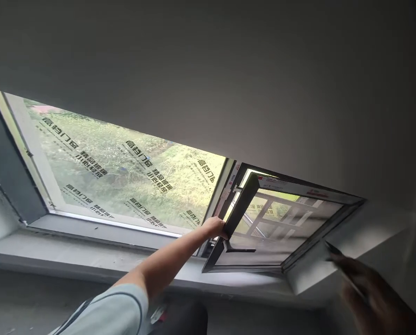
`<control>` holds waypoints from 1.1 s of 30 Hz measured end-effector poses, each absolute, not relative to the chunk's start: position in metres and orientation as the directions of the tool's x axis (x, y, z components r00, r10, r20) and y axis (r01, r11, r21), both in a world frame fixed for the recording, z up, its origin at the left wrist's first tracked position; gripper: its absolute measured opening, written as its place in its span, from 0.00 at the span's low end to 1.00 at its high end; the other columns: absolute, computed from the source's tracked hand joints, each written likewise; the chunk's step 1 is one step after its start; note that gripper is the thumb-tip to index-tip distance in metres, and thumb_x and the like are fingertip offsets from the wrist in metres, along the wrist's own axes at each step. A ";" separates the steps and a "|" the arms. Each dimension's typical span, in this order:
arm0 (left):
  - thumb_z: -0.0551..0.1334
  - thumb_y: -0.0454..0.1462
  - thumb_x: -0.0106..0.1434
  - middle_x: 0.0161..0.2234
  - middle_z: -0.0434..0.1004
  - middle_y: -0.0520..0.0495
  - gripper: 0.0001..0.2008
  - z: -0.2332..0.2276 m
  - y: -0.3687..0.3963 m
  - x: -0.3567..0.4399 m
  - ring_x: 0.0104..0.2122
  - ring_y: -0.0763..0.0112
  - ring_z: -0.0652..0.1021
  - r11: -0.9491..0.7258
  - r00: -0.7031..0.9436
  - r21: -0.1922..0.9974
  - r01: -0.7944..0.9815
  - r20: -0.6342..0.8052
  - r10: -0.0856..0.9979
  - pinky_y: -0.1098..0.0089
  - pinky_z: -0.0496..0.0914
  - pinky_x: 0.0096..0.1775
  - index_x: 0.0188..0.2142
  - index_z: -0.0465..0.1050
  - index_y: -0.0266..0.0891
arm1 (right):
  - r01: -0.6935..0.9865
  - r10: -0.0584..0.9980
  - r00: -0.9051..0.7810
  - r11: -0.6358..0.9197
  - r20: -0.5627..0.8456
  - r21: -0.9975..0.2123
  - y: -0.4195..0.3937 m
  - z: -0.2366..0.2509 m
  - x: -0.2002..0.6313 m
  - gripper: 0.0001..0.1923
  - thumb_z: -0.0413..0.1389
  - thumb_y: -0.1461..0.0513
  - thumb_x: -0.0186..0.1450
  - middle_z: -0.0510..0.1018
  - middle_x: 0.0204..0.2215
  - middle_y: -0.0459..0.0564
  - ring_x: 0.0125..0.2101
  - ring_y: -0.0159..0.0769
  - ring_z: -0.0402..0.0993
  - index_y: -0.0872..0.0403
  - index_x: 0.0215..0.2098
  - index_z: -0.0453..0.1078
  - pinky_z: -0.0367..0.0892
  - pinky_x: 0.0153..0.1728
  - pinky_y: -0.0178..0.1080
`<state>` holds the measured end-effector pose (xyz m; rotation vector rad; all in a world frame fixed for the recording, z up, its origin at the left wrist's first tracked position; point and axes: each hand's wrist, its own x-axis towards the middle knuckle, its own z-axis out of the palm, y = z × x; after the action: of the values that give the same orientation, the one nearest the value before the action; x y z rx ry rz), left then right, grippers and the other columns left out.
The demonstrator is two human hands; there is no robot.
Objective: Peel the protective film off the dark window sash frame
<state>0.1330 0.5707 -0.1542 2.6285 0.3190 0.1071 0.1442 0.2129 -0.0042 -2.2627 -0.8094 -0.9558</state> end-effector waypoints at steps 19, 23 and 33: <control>0.67 0.50 0.46 0.36 0.79 0.45 0.21 -0.167 0.500 0.088 0.38 0.54 0.78 -0.872 0.970 0.441 0.213 0.008 0.241 0.64 0.71 0.39 0.39 0.77 0.44 | 0.733 0.354 0.680 -0.305 0.642 -0.608 0.362 0.057 0.154 0.17 0.56 0.48 0.52 0.70 0.19 0.44 0.23 0.32 0.63 0.54 0.26 0.69 0.56 0.23 0.34; 0.67 0.50 0.48 0.37 0.79 0.45 0.22 -0.166 0.495 0.083 0.39 0.55 0.78 -0.885 0.973 0.418 0.206 0.008 0.231 0.65 0.71 0.40 0.41 0.76 0.44 | 0.736 0.341 0.676 -0.292 0.653 -0.610 0.363 0.058 0.154 0.13 0.55 0.51 0.51 0.65 0.15 0.41 0.19 0.30 0.59 0.53 0.24 0.66 0.54 0.21 0.33; 0.66 0.51 0.48 0.38 0.79 0.44 0.22 -0.164 0.493 0.079 0.39 0.53 0.78 -0.892 0.976 0.409 0.192 0.017 0.217 0.64 0.70 0.38 0.41 0.76 0.44 | 0.675 0.080 0.727 -0.262 0.682 -0.689 0.354 0.043 0.152 0.19 0.54 0.51 0.52 0.77 0.30 0.50 0.30 0.38 0.70 0.55 0.34 0.72 0.62 0.30 0.37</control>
<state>0.0794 0.4930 -0.1636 2.7078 0.2929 0.0864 0.1520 0.3536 0.0433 -1.7669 -0.5973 -0.6372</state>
